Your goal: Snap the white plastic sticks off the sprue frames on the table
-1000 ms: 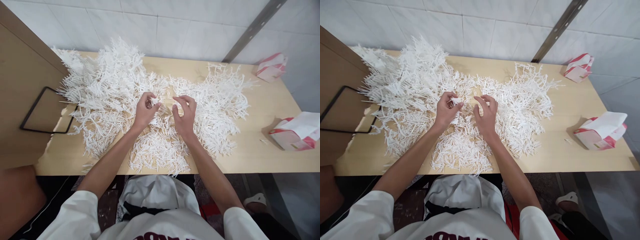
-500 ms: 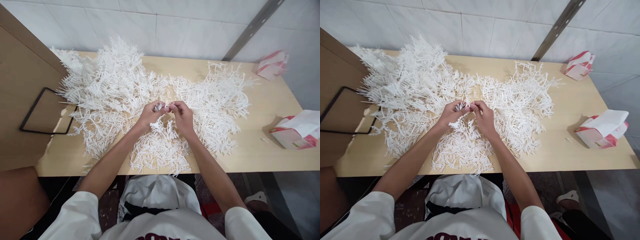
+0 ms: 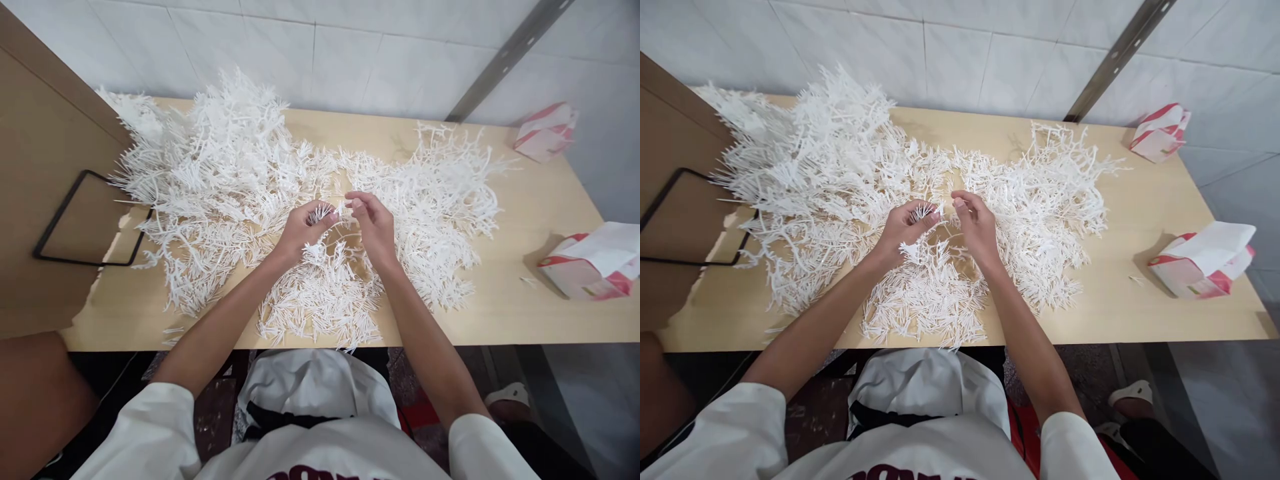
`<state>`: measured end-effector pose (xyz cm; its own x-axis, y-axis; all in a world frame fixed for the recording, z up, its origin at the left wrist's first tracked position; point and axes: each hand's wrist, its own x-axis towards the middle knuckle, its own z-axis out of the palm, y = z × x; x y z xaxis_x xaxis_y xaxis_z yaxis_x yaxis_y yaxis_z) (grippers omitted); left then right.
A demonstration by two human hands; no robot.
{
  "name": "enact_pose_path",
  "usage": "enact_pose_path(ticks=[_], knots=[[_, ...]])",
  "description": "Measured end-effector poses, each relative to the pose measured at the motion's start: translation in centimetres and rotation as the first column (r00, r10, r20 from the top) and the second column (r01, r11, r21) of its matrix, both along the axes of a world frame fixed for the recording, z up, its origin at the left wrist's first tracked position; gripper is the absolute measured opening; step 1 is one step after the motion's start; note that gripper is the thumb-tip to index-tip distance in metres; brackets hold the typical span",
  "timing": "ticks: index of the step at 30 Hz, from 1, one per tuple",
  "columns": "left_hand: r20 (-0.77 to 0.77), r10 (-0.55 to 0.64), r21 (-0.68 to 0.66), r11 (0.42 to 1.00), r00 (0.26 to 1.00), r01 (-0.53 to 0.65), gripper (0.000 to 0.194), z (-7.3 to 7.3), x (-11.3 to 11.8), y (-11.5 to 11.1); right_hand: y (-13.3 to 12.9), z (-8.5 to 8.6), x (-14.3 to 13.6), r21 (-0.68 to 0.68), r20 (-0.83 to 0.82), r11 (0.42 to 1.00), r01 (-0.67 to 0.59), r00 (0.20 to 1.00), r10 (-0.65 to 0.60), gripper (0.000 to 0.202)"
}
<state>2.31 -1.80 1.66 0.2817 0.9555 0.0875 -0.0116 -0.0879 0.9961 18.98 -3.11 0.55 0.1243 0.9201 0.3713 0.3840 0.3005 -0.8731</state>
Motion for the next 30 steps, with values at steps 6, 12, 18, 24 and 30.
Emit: enact_pose_path(ticks=[6,12,18,24,30], knots=[[-0.123,0.006,0.133,0.991,0.992,0.011,0.022,-0.2,0.1,0.1,-0.7,0.3,-0.8,-0.067,0.041,0.989,-0.129,0.99,0.132,0.028],[-0.261,0.01,0.165,0.986,0.965,0.034,0.017,0.1,0.1,0.0,-0.7,0.1,-0.2,0.094,0.408,0.99,-0.103,0.911,0.056,0.028],[-0.568,0.13,0.389,0.913,0.813,0.126,0.01,-0.1,-0.3,0.0,-0.7,0.0,-0.3,0.219,0.769,0.966,-0.138,0.634,-0.084,0.031],[-0.504,0.211,0.465,0.883,0.837,0.057,0.014,-0.2,-0.9,0.4,-0.6,0.2,0.7,0.101,0.527,0.995,-0.007,0.849,-0.048,0.031],[-0.408,0.087,0.451,0.885,0.909,0.118,0.024,-0.6,-0.9,0.7,-0.3,0.5,0.4,-0.059,0.185,0.985,-0.162,0.968,0.17,0.032]])
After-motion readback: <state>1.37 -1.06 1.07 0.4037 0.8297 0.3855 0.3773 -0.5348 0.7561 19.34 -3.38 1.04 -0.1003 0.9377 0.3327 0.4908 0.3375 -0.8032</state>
